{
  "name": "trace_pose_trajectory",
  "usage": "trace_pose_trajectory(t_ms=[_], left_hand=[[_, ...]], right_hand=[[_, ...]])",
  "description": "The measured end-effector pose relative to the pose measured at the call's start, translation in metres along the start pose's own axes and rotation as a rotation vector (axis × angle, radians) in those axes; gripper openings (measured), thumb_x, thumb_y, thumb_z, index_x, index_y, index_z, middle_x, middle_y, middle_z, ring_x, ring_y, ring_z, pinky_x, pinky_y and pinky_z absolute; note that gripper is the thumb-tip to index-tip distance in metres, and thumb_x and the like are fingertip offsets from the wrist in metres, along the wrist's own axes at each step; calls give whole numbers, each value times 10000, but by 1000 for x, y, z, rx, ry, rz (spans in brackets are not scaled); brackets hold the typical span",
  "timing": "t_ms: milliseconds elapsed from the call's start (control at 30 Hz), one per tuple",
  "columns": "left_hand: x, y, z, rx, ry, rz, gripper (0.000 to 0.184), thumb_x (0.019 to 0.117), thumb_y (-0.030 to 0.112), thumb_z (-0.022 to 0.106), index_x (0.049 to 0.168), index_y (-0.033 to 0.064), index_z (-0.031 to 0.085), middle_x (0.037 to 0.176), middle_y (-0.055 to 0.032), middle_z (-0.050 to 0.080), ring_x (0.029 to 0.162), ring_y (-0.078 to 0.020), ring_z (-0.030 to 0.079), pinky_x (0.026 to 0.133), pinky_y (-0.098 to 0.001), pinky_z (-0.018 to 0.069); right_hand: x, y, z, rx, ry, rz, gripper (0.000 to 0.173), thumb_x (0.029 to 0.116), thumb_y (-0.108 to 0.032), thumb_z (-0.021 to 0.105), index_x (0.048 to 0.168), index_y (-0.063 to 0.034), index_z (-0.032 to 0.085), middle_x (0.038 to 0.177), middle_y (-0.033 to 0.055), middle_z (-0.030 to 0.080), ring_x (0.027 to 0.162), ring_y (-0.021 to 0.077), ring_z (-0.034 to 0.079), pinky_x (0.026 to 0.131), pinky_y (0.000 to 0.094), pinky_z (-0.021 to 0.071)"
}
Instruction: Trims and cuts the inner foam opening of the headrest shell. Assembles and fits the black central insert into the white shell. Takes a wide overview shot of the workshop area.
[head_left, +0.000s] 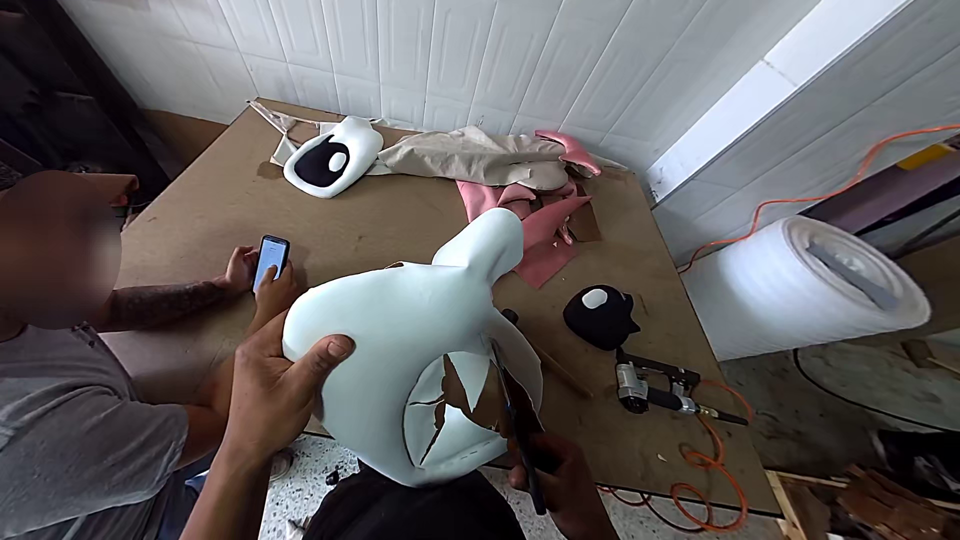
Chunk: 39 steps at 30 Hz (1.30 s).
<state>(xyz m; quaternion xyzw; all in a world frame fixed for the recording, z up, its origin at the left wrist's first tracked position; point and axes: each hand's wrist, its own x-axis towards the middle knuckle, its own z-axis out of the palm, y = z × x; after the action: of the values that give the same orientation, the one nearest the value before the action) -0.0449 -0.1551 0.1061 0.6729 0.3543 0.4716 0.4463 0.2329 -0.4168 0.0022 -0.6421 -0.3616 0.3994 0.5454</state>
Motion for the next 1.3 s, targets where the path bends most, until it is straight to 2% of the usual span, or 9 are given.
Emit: trace_pose_trajectory(t_ms=[300, 500, 600, 667, 733, 800, 900, 1000, 1300], left_hand=[[8, -25, 0, 50, -69, -152, 444, 869, 555, 757, 1113, 184, 733, 834, -28, 763, 651, -190, 737, 566, -369, 648], [36, -121, 23, 46, -300, -508, 437, 936, 515, 703, 1135, 125, 708, 826, -88, 754, 617, -214, 709, 537, -381, 602], [33, -181, 42, 384, -352, -596, 605, 892, 659, 671, 1240, 164, 666, 914, -98, 754, 777, -258, 740, 705, -516, 629], [16, -194, 60, 700, -340, -424, 681, 885, 627, 705, 1398, 201, 564, 1158, -109, 716, 1011, -325, 708, 839, -617, 580], [-4, -197, 86, 803, -455, -171, 764, 837, 559, 762, 1471, 201, 529, 1531, -111, 493, 1379, -350, 493, 1083, -621, 442], [-36, -207, 122, 763, -660, 25, 680, 802, 523, 807, 1391, 239, 619, 1604, -66, 421, 1499, -305, 359, 1206, -582, 331], [-81, -239, 159, 727, -813, 172, 358, 849, 323, 781, 1200, 276, 735, 1467, 13, 565, 1420, -261, 453, 1170, -579, 356], [-99, -264, 177, 721, -765, 278, 152, 960, 280, 648, 1059, 266, 763, 1142, 25, 675, 1139, -230, 593, 941, -494, 482], [-115, -283, 175, 528, -716, 279, 187, 1011, 242, 593, 966, 238, 775, 996, 72, 706, 1026, -121, 635, 868, -368, 497]], right_hand=[[10, 6, -1, -97, -88, 155, 440, 757, -492, 887, 828, -90, 722, 704, 21, 662, 572, 104, 588, 516, 282, 507], [28, 61, 16, -92, -143, 431, 486, 824, -556, 810, 842, -77, 727, 630, 61, 612, 504, 170, 554, 501, 353, 505], [26, 95, 24, -120, -170, 579, 527, 853, -590, 765, 836, -66, 711, 622, 76, 607, 490, 181, 547, 492, 354, 495], [24, 109, 27, -126, -186, 691, 536, 873, -597, 739, 841, -63, 709, 636, 78, 623, 500, 181, 562, 496, 350, 497], [24, 118, 30, -109, -193, 783, 531, 906, -589, 703, 861, -60, 706, 641, 72, 628, 499, 176, 570, 494, 344, 502], [20, 122, 32, -69, -193, 841, 511, 935, -560, 681, 881, -52, 697, 658, 70, 635, 507, 171, 578, 494, 334, 508], [18, 119, 37, 17, -182, 880, 535, 937, -579, 670, 847, -52, 682, 670, 65, 634, 507, 159, 569, 480, 315, 492], [15, 119, 39, 143, -140, 936, 579, 950, -612, 631, 849, -44, 676, 704, 76, 660, 512, 161, 581, 469, 311, 495], [3, 154, 43, 259, -76, 894, 523, 905, -572, 713, 817, -58, 666, 673, 59, 619, 510, 148, 564, 468, 304, 487]])
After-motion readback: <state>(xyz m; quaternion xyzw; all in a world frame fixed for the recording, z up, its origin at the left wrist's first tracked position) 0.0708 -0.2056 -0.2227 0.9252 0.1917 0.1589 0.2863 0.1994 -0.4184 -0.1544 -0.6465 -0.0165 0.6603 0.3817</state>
